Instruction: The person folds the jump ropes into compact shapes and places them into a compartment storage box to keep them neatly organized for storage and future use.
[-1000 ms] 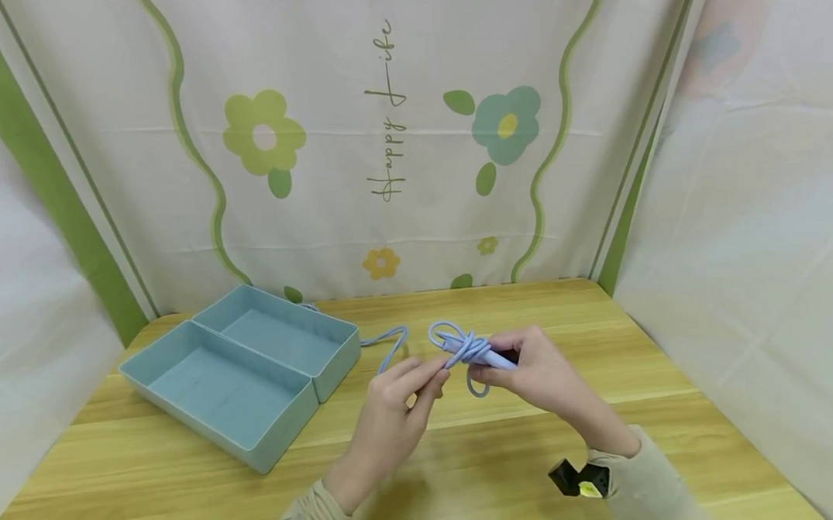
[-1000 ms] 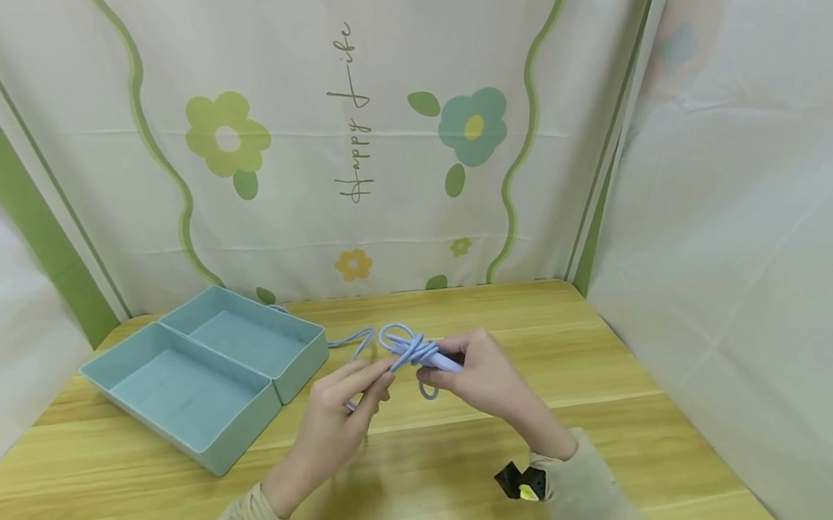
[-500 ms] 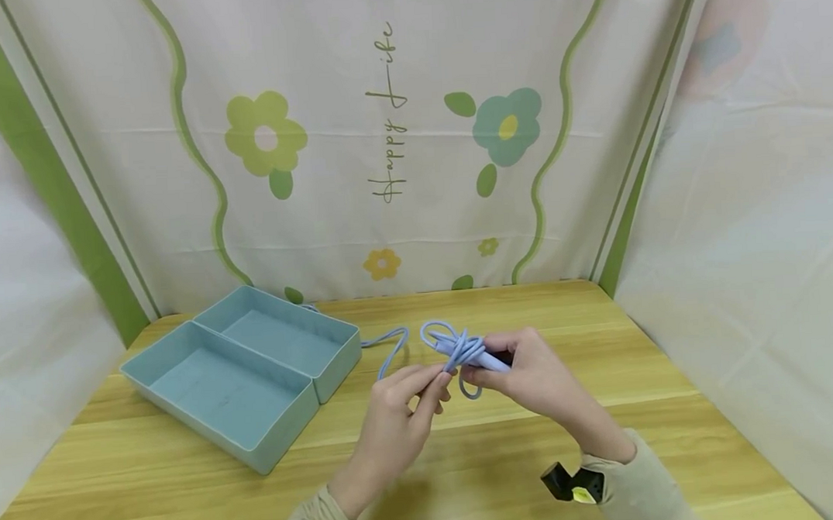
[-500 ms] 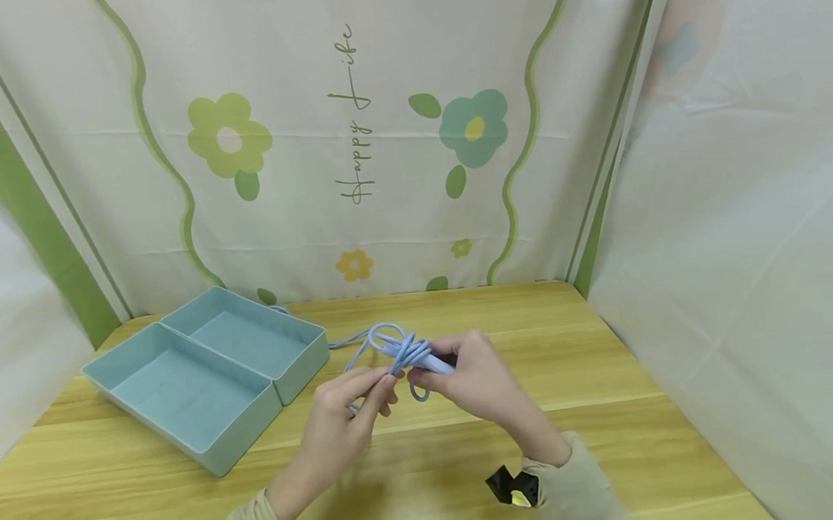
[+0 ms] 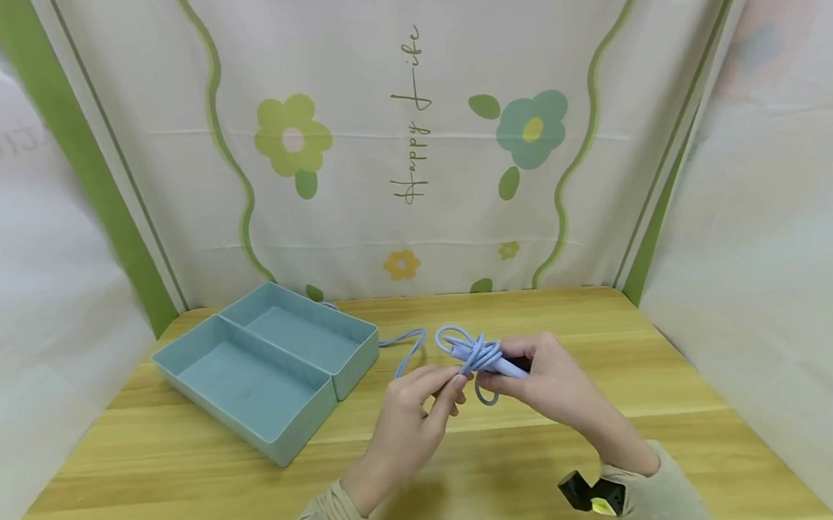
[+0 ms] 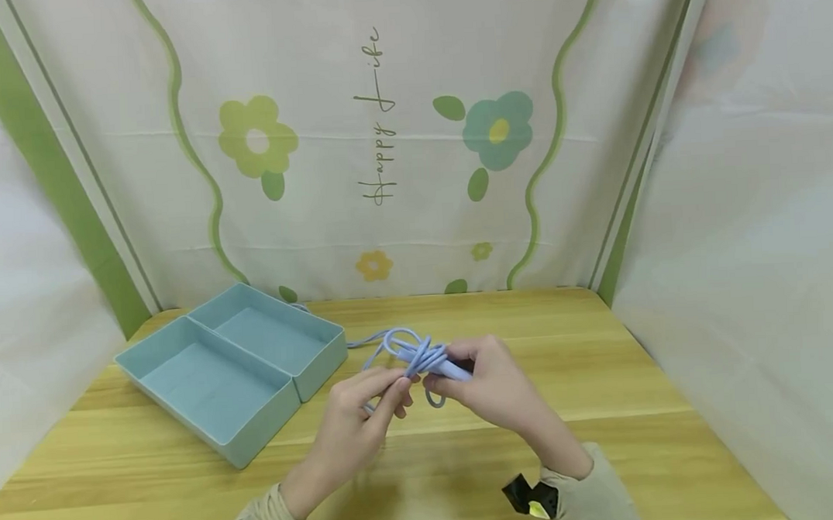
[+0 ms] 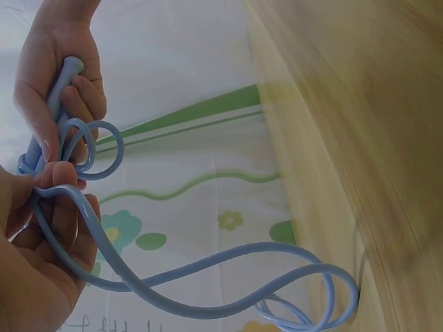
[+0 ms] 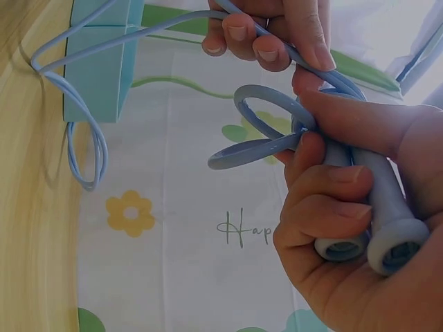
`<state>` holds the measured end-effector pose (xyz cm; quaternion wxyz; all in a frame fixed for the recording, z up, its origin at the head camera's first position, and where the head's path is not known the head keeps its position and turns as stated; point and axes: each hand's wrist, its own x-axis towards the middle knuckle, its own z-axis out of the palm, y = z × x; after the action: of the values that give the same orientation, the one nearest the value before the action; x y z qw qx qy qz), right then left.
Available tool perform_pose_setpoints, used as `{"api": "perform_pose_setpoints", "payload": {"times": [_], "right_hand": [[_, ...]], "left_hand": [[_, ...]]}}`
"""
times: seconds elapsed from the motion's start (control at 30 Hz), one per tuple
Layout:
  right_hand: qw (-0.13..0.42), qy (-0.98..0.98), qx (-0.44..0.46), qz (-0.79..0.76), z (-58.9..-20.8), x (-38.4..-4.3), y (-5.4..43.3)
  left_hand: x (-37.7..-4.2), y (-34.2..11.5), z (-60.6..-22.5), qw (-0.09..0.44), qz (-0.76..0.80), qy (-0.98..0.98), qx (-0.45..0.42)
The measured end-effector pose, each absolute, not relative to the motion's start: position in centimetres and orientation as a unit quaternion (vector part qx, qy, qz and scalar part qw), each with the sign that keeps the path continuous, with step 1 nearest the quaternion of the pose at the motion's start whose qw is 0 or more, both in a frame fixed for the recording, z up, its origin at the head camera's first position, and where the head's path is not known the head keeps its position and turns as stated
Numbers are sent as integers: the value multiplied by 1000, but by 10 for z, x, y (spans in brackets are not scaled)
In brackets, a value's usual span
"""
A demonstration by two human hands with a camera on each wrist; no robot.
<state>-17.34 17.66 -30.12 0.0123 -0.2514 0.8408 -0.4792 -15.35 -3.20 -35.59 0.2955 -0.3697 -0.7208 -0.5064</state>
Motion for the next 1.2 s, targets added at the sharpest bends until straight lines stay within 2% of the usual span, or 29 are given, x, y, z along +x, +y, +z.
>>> {"api": "perform_pose_setpoints", "payload": {"times": [0.3, 0.53, 0.77, 1.07, 1.2], "right_hand": [[18, 839, -243, -486, -301, -173, 177], [26, 831, -246, -498, -302, -174, 178], [37, 830, -246, -499, -303, -175, 177], [47, 823, -242, -512, -301, -178, 179], [64, 812, -231, -533, -301, -180, 182]], "left_hand": [[-154, -32, -356, 287, -506, -727, -364], [-155, -31, -359, 312, -487, -716, -391], [-154, -34, -361, 283, -493, -733, -373], [-158, -33, -362, 287, -486, -716, -410], [-160, -33, -364, 255, -509, -704, -424]]}}
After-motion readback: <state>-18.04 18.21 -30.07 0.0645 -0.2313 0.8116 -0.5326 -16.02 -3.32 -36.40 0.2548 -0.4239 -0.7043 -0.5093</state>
